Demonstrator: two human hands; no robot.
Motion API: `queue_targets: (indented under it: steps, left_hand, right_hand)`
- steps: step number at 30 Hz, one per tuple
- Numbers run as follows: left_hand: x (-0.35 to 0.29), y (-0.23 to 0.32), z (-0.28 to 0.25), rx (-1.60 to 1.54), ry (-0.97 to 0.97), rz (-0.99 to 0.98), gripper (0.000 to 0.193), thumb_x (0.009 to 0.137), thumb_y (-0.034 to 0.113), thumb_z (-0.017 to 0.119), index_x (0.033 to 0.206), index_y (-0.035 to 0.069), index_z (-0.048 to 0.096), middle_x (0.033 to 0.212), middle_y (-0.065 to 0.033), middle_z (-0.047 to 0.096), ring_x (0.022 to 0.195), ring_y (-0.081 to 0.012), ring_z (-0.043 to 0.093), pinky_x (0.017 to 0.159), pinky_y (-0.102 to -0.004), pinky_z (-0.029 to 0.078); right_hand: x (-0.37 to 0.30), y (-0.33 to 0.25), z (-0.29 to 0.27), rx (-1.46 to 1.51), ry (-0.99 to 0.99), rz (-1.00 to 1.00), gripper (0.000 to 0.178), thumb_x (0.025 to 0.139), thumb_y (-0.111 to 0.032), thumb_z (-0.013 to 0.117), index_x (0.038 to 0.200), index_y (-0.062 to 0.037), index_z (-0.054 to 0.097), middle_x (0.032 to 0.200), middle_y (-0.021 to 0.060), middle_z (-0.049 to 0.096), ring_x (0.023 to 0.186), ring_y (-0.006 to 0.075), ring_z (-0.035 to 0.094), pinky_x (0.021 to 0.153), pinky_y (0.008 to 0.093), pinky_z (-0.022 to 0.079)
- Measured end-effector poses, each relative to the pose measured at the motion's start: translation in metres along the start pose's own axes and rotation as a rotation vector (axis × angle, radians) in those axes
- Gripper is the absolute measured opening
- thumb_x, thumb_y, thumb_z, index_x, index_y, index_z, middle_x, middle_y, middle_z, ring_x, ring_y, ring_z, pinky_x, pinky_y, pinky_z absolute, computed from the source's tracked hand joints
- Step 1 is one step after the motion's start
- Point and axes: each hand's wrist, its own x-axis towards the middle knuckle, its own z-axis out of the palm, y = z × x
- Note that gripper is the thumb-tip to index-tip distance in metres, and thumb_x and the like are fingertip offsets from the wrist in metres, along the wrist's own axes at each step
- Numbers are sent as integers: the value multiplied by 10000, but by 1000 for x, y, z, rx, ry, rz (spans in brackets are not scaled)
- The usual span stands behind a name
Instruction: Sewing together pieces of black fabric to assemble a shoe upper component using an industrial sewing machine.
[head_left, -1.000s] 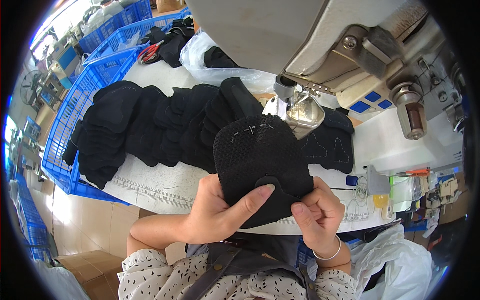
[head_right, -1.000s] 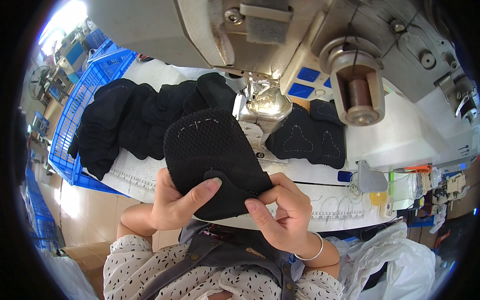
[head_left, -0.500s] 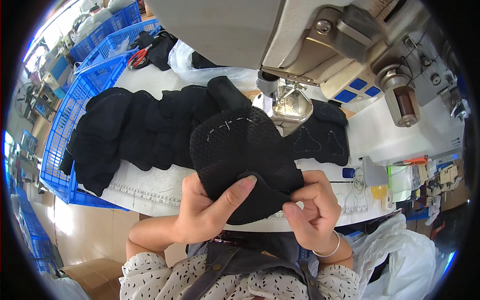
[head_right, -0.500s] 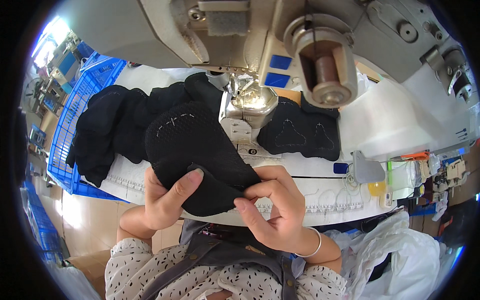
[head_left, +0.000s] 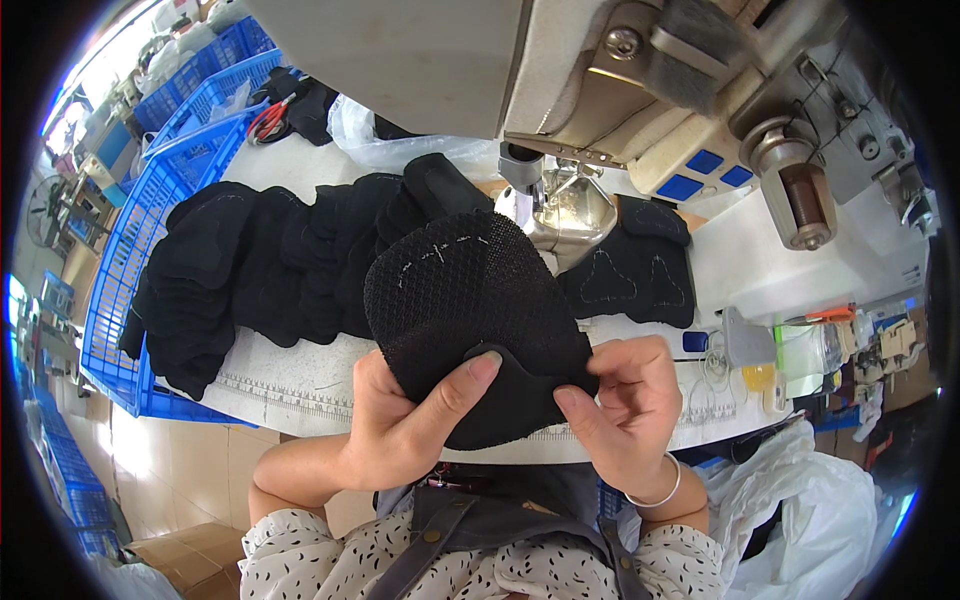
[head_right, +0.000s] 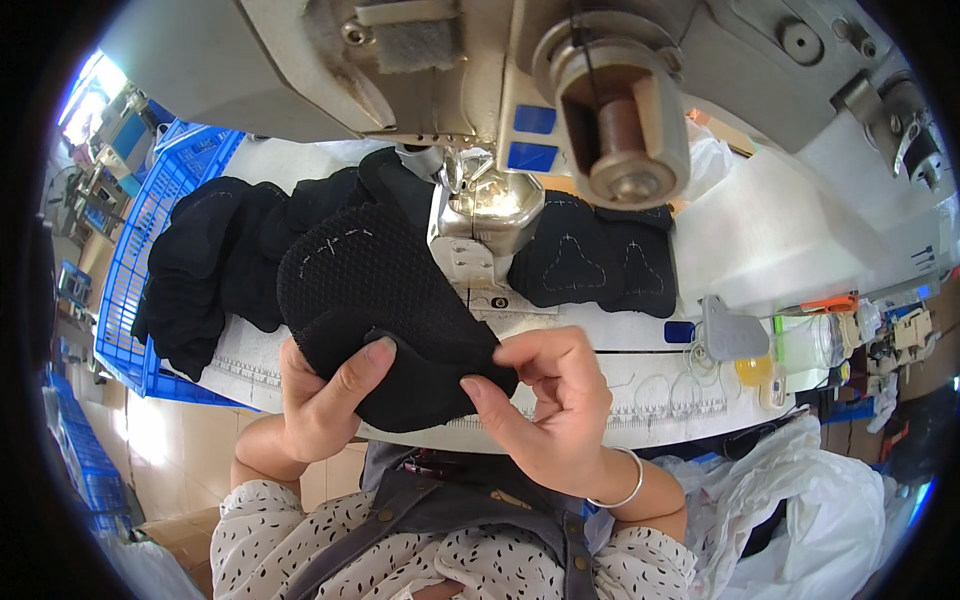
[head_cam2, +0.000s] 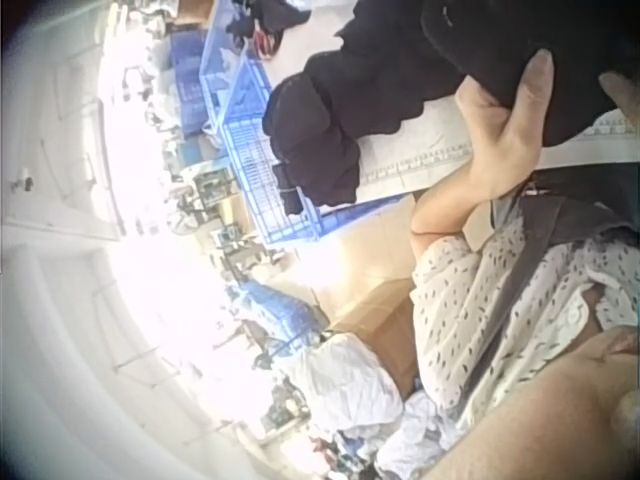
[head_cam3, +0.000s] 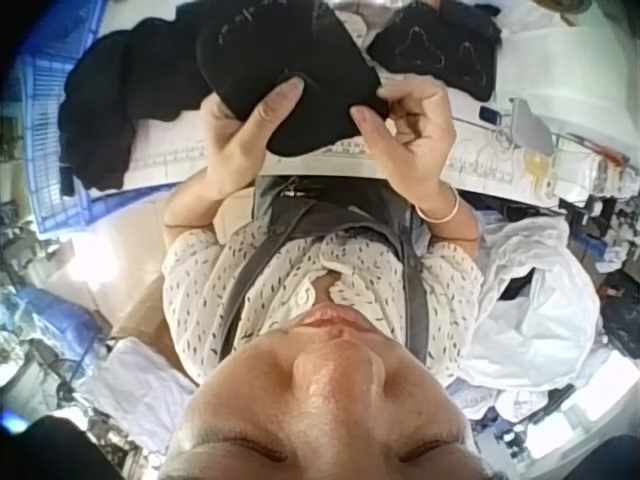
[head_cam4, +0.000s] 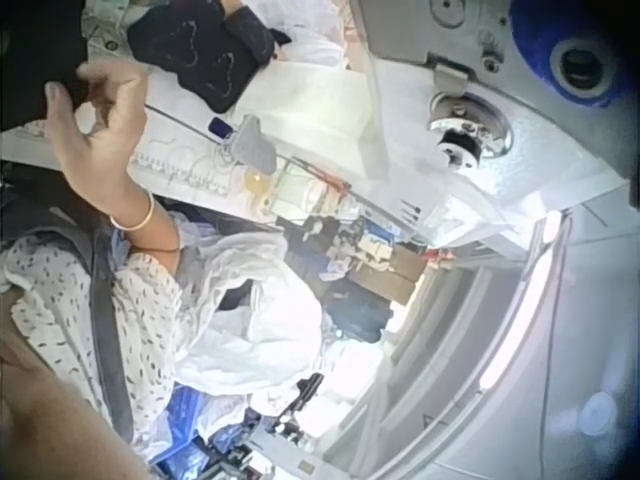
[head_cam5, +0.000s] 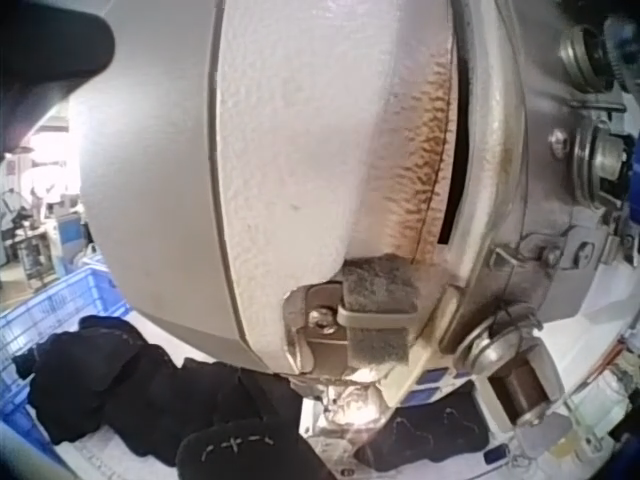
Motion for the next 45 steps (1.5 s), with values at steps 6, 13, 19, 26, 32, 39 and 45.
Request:
queue_targets:
  steps: [6,13,19,26,32,39,45]
  left_hand:
    - [8,0,-7,-83,-27,-100,130,884,58,564,956,-44,601,844,-11,617,751,-39,513,636,-198,440]
    - [48,7,-33,230,-229,-346,213,900,133,543,978,-58,597,845,-23,626,763,-56,543,651,-217,469]
    - [88,25,-28,57,-88,-400,269,799,109,640,1001,-65,601,898,-95,648,778,-122,612,683,-241,490]
    - [123,29,-12,150,-171,-375,275,775,64,591,1020,-60,593,939,-82,623,830,-139,573,748,-256,460]
    - [128,15,-16,98,-197,-247,237,792,83,603,987,-53,611,900,-79,632,794,-133,585,707,-254,475]
    - [125,16,-16,34,-199,-272,254,789,79,601,1007,-52,600,914,-81,629,801,-136,588,708,-255,476]
    - [124,20,-15,84,-174,-326,251,785,78,597,1001,-49,599,915,-85,629,804,-134,588,696,-251,473]
  right_hand:
    - [19,-13,-12,-46,-223,370,95,832,-37,621,817,34,559,678,25,583,571,32,519,492,166,386]
    - [48,-9,-10,-69,-396,457,204,866,-149,604,766,22,556,618,0,540,497,31,502,434,175,411]
    - [73,-6,-7,87,-268,541,186,855,-150,576,855,35,599,647,47,580,442,68,499,385,184,404]
    - [74,1,-18,-1,-72,360,141,860,-114,576,808,15,597,627,36,578,426,50,487,371,173,391]
    - [72,4,-16,-134,-152,351,185,866,-147,599,791,23,595,598,-2,546,447,41,522,400,160,423]
    - [73,2,-13,-122,-127,332,185,865,-151,602,806,25,605,594,-12,533,448,44,528,400,159,427]
    - [73,1,-14,-131,-127,337,193,865,-158,606,803,24,603,598,-9,539,456,46,534,399,159,420]
